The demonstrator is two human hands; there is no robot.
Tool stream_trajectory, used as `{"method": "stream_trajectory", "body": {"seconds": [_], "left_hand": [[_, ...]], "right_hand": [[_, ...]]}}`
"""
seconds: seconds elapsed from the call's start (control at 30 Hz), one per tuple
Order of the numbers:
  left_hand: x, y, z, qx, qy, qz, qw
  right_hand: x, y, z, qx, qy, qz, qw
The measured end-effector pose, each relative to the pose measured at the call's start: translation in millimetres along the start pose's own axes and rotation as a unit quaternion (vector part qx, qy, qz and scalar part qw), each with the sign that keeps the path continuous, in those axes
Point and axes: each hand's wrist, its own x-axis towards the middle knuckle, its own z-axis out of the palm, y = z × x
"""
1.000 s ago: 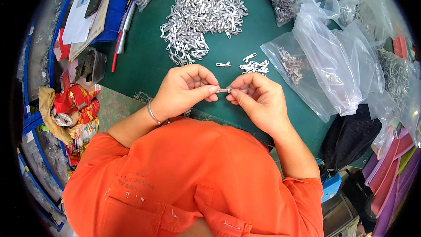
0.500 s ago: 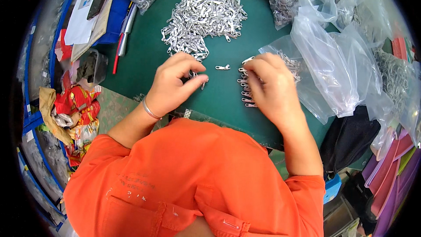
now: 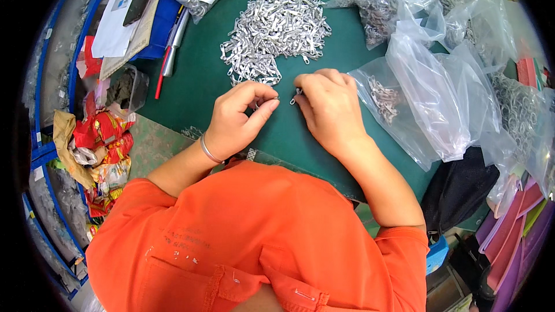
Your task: The person assembles small metal zipper components by hand at a workstation. They pick up individual pieces from a pile, join them together, and arrange the assembled parts on the table before placing them into a plastic bag.
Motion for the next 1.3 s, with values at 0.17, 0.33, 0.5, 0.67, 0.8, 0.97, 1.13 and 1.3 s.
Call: {"method": "stream_trajectory", "body": {"seconds": [0.17,0.33,0.5,0.67,0.8,0.97,1.13,1.3], "left_hand": [[4,-5,-3,-0.205,-0.066,-0.199,0.956],[6,-5,-8,-0.306,-0.094,-0.255,0.912],[7,1,-4,-0.319,-0.102,-0.256,0.907],[5,9,3,-0.342,-0.099,-0.218,0.909],[4,8,-10,-0.282,-0.083,-0.195,0.936],[3,-14,-42,0.010,0.002,-0.092,0.996],[-7,-18,-32,0.156,-0.043,0.022,0.987],[-10,-21,-19,0.165,-0.043,0.058,0.984]], "right_hand": [[-2,1,-6,0.093,-0.042,0.079,0.992],[-8,7,-43,0.162,-0.061,0.211,0.962],[-9,11,-56,0.079,-0.061,0.151,0.983],[-1,-20,-27,0.227,-0.033,0.160,0.960],[-3,-12,-34,0.228,-0.044,0.170,0.958],[-6,9,-58,0.074,-0.105,0.194,0.973],[5,-18,-21,0.109,-0.123,0.053,0.985],[7,-24,22,0.068,-0.122,-0.029,0.990]]}}
